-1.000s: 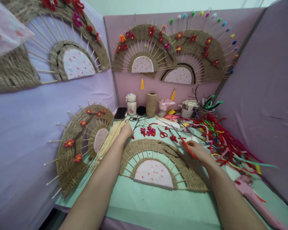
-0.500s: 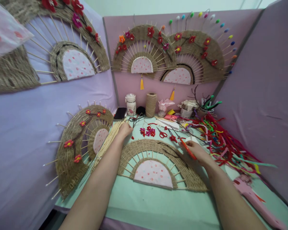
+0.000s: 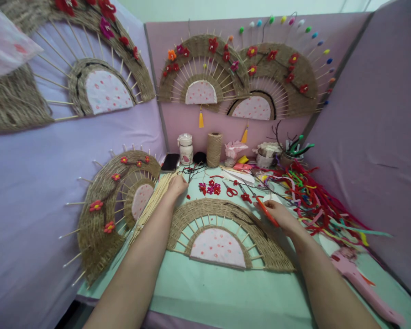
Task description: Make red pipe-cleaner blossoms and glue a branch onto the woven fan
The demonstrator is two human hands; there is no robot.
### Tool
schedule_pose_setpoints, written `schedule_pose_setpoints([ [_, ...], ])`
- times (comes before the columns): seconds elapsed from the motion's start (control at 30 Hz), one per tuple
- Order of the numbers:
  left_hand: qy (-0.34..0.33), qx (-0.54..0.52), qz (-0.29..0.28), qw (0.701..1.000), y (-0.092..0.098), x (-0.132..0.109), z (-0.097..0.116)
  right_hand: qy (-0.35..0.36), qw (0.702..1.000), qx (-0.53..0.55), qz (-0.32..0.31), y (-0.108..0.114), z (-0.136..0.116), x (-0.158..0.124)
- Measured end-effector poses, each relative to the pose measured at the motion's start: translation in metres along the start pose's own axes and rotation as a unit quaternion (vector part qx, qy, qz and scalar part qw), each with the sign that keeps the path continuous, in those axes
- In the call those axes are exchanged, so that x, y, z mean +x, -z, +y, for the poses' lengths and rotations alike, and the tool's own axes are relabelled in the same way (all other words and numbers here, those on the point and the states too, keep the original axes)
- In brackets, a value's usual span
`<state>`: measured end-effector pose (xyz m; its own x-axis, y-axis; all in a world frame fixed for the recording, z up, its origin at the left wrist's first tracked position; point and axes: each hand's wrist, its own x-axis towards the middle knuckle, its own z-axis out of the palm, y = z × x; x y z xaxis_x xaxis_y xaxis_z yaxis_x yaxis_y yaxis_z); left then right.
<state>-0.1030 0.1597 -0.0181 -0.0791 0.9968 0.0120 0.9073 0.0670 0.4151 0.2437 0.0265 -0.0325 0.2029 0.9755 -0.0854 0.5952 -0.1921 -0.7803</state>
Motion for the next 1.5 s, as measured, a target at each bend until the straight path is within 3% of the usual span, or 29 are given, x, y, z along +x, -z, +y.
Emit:
schedule_pose_setpoints([
  [0.27, -0.011, 0.034, 0.023, 0.999, 0.011, -0.006, 0.003, 0.022, 1.000, -0.005, -0.005, -0.001, -0.003, -0.001],
  [0.4, -0.058, 0.036, 0.055, 0.996, 0.024, -0.015, 0.022, 0.040, 0.999, -0.008, -0.026, -0.002, -0.009, -0.005],
  [0.47, -0.108, 0.025, 0.058, 0.992, 0.024, -0.023, 0.039, 0.050, 0.998, -0.007, -0.037, -0.003, -0.011, -0.007],
  [0.63, -0.342, -0.031, 0.046, 0.938, -0.001, -0.048, 0.081, 0.075, 0.995, -0.003, -0.067, -0.004, -0.014, -0.012],
  [0.73, -0.389, -0.034, 0.036, 0.920, -0.016, -0.058, 0.090, 0.088, 0.993, 0.005, -0.078, -0.002, -0.017, -0.015],
  [1.5, -0.390, -0.022, 0.066, 0.918, -0.019, -0.063, 0.092, 0.101, 0.987, 0.028, -0.122, -0.004, -0.012, -0.015],
])
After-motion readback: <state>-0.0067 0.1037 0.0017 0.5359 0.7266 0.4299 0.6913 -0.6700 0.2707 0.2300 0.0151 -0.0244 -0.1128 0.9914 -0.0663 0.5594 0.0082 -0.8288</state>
